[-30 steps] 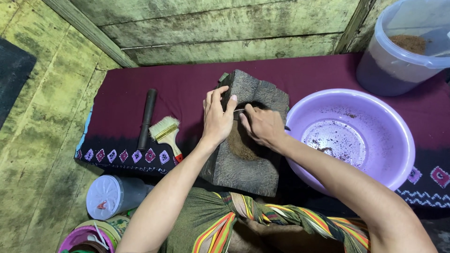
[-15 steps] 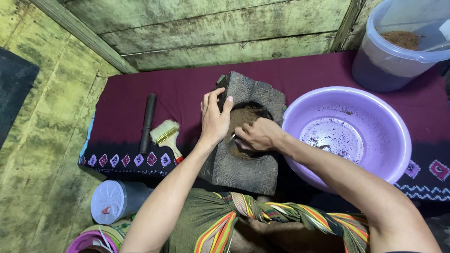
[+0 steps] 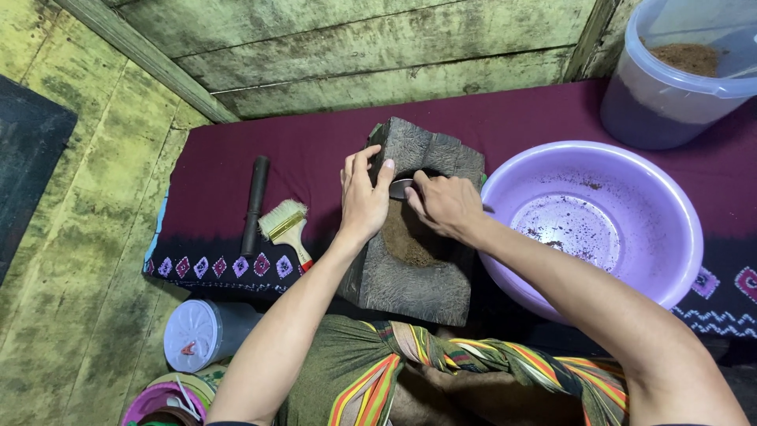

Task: Transfer ground spices from a mortar to a bowl using a spoon and clean the mortar with a brush

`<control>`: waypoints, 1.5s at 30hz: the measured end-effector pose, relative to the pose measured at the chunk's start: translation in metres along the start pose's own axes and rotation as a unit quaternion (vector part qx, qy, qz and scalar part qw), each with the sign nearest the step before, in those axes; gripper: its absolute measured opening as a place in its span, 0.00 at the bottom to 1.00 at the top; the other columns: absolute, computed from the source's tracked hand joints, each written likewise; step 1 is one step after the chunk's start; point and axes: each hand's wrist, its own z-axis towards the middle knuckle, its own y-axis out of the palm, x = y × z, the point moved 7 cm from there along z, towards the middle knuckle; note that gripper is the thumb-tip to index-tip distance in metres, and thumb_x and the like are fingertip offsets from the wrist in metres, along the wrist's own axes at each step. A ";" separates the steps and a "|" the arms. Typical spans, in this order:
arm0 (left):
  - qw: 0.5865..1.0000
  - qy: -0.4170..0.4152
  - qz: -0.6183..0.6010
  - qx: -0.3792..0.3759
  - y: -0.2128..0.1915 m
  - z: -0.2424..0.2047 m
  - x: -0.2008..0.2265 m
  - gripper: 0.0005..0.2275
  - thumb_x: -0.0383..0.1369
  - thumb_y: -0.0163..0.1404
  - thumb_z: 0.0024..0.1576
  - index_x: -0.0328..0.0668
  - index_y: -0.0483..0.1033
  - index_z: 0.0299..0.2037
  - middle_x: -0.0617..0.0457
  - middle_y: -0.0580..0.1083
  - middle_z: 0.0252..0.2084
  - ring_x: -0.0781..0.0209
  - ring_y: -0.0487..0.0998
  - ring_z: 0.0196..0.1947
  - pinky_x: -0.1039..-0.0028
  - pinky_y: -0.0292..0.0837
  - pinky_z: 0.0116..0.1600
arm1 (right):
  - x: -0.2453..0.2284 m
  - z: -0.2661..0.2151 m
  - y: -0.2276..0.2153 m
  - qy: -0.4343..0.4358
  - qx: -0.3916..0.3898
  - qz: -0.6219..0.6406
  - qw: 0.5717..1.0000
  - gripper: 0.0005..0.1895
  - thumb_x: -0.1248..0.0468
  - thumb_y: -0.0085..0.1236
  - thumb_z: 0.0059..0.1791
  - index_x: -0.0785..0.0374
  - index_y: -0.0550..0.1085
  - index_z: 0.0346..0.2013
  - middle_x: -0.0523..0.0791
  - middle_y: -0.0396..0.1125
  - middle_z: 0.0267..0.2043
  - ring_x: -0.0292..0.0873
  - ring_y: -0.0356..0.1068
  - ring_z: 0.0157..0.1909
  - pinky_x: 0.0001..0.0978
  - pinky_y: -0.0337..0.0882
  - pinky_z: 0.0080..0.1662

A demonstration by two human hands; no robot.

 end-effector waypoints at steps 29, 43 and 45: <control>0.995 -0.060 -0.084 0.002 -0.022 0.018 -0.030 0.19 0.44 0.47 0.65 0.47 0.73 0.61 0.39 0.69 0.59 0.41 0.72 0.62 0.56 0.66 0.66 | -0.007 0.007 0.024 0.213 -0.197 0.194 0.937 0.28 0.45 0.40 0.51 0.62 0.78 0.49 0.59 0.76 0.39 0.67 0.77 0.45 0.61 0.75 0.44; 0.989 -0.071 -0.132 0.004 -0.029 0.025 -0.052 0.19 0.46 0.49 0.64 0.46 0.75 0.61 0.38 0.70 0.57 0.40 0.74 0.61 0.54 0.64 0.67 | -0.052 0.002 0.022 -0.098 -0.252 -0.028 0.962 0.26 0.47 0.38 0.52 0.58 0.74 0.53 0.57 0.77 0.35 0.60 0.79 0.42 0.55 0.77 0.47; 0.987 -0.074 -0.139 0.007 -0.029 0.027 -0.056 0.19 0.45 0.50 0.64 0.46 0.75 0.60 0.39 0.71 0.57 0.40 0.74 0.60 0.53 0.65 0.67 | -0.051 0.002 0.019 -0.158 -0.250 -0.079 0.952 0.24 0.48 0.40 0.52 0.56 0.73 0.54 0.56 0.77 0.35 0.57 0.80 0.42 0.52 0.77 0.48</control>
